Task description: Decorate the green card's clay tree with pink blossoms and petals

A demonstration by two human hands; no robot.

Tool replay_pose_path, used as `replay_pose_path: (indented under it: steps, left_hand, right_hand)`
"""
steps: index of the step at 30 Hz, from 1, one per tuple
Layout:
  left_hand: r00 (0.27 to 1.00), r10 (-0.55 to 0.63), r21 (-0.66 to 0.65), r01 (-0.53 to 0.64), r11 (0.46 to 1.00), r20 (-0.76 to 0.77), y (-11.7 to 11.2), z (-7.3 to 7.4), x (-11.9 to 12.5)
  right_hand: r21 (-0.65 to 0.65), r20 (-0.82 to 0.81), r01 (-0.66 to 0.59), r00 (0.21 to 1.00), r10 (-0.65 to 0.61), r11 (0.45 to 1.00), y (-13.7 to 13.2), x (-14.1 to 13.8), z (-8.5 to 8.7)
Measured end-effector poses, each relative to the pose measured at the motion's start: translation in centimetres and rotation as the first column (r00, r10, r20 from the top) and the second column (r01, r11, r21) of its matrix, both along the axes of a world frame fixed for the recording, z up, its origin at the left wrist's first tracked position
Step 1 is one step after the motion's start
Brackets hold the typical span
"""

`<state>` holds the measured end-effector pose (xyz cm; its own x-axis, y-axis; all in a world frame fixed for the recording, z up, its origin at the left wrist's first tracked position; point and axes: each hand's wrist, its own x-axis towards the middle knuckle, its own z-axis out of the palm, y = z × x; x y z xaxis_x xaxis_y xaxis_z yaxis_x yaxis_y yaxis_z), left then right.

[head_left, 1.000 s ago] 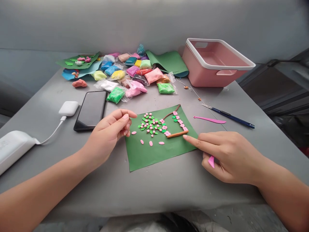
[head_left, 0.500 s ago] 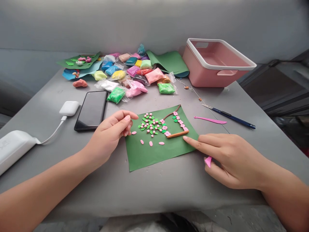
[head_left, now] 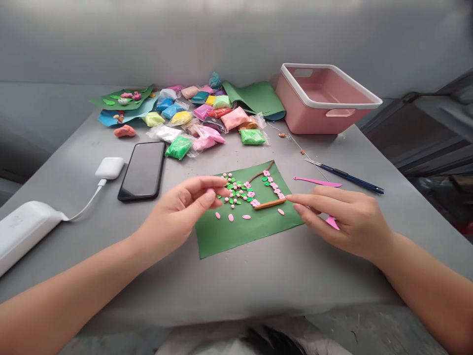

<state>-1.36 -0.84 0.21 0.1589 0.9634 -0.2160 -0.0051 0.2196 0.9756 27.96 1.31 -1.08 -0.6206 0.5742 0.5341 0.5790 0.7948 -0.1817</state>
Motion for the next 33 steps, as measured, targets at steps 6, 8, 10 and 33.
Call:
replay_pose_path:
  steps: [6, 8, 10, 33]
  left_hand:
    - [0.959, -0.262, 0.037, 0.259, 0.965, 0.110, -1.1, -0.6, 1.0]
    - [0.923, -0.362, 0.076, 0.355, 0.932, 0.130, -1.4, -0.9, 1.1]
    - [0.891, -0.437, 0.095, 0.428, 0.899, 0.125, -1.7, -1.1, 1.1]
    - [0.918, -0.350, -0.047, 0.364, 0.930, 0.184, -1.5, -0.6, 0.7]
  right_hand:
    - [-0.095, -0.108, -0.151, 0.984, 0.140, 0.984, -0.9, -3.1, 1.3]
    - [-0.101, -0.146, -0.218, 0.968, 0.202, 0.971, -1.3, -4.2, 1.8]
    - [-0.101, -0.160, -0.245, 0.960, 0.227, 0.964, -1.6, -5.2, 2.1]
    - [-0.020, -0.290, -0.255, 0.927, 0.238, 0.967, -2.5, -6.7, 0.5]
